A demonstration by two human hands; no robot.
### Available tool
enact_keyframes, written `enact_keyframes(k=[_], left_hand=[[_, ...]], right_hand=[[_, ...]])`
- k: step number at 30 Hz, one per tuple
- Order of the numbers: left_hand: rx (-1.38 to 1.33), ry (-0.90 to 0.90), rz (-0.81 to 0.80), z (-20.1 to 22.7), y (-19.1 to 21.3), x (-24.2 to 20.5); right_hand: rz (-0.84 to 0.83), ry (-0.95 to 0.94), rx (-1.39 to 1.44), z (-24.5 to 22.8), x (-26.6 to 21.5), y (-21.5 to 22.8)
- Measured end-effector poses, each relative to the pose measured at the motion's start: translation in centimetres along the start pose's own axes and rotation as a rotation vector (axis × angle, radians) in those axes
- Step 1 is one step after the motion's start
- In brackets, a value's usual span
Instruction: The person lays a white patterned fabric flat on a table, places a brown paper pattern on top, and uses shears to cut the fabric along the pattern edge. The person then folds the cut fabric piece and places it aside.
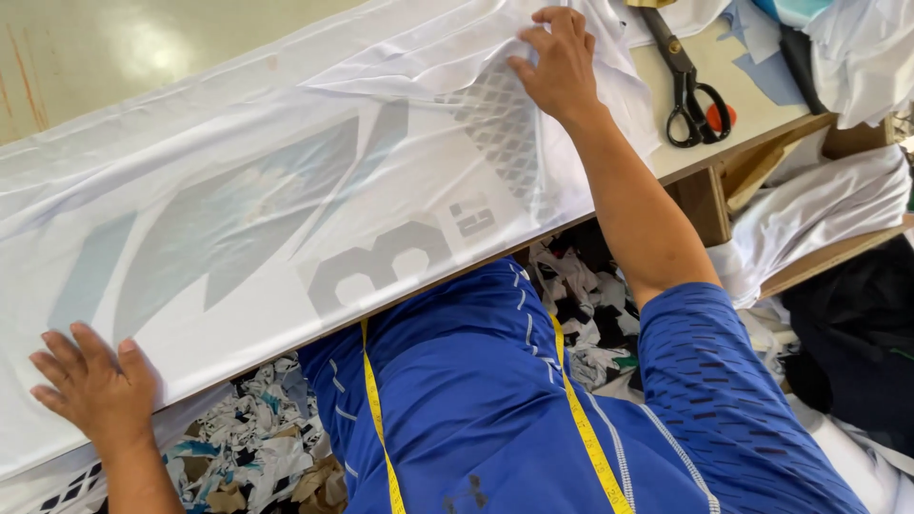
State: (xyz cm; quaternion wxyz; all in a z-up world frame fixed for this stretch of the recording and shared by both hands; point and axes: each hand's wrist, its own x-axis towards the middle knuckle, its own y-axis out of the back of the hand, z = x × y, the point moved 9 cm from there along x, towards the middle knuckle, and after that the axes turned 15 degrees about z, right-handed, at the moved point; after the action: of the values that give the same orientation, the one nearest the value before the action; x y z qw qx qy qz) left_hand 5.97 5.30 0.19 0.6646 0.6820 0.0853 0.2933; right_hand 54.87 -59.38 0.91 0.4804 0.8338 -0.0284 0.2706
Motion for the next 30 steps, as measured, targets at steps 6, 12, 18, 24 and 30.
enact_keyframes(k=[6,12,18,24,30], left_hand=[[-0.037,-0.017,0.026,1.0,0.9,0.1],[0.022,0.031,-0.025,-0.2,0.0,-0.4],[0.031,0.015,-0.017,0.0,0.1,-0.2],[-0.024,0.013,0.014,1.3,1.1,0.2],[-0.044,-0.104,0.113,2.1,2.9,1.1]], right_hand=[[0.185,0.037,0.112,0.7,-2.4,5.4],[0.061,0.184,0.184,-1.6,-6.5,8.9],[0.11,0.202,0.28,-0.6,-2.4,7.1],[-0.013,-0.03,0.187,2.8,2.2,1.6],[-0.007,-0.037,0.097,4.0,1.8,1.3]])
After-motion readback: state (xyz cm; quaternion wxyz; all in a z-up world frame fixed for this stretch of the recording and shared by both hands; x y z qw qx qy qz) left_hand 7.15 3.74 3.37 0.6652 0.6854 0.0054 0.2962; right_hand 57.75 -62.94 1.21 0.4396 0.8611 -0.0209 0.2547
